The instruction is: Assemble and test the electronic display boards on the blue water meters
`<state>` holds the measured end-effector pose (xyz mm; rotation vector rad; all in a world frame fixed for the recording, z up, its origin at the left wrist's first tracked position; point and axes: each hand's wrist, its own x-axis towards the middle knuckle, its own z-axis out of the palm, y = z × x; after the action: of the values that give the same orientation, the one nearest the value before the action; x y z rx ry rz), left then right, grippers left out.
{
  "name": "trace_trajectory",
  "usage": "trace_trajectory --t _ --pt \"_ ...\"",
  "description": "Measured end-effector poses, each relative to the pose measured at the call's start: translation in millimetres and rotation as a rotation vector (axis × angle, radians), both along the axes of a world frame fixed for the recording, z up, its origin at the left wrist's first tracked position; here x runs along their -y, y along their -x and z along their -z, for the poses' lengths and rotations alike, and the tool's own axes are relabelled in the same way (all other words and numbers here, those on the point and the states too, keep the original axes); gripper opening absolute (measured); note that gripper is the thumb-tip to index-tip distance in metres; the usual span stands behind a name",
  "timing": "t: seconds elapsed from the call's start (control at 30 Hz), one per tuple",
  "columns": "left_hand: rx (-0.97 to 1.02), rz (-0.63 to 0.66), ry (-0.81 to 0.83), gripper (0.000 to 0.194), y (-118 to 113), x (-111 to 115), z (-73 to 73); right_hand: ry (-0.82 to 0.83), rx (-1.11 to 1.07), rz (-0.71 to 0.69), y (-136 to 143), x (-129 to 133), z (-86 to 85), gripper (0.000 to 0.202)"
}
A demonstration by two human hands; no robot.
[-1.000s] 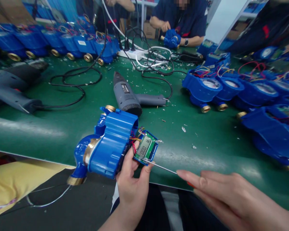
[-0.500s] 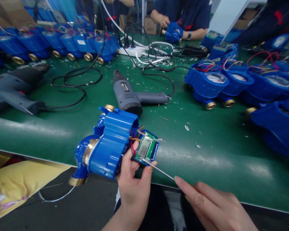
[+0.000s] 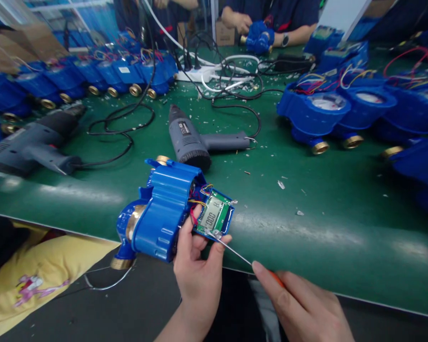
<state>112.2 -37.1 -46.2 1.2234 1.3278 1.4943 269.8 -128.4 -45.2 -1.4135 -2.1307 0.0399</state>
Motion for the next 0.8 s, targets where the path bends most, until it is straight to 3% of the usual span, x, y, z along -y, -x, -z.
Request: trace_trajectory --t 0.6,0.8 --pt "0.044 -0.050 0.027 0.063 -2.8 0.4 -4.5 -0.040 0.039 0.121 11.5 7.5 2.3 0.064" --pt "0.071 -0.011 0.073 0.064 -5.4 4.3 -7.7 -0.068 0.041 0.088 10.3 3.6 6.1 0.061"
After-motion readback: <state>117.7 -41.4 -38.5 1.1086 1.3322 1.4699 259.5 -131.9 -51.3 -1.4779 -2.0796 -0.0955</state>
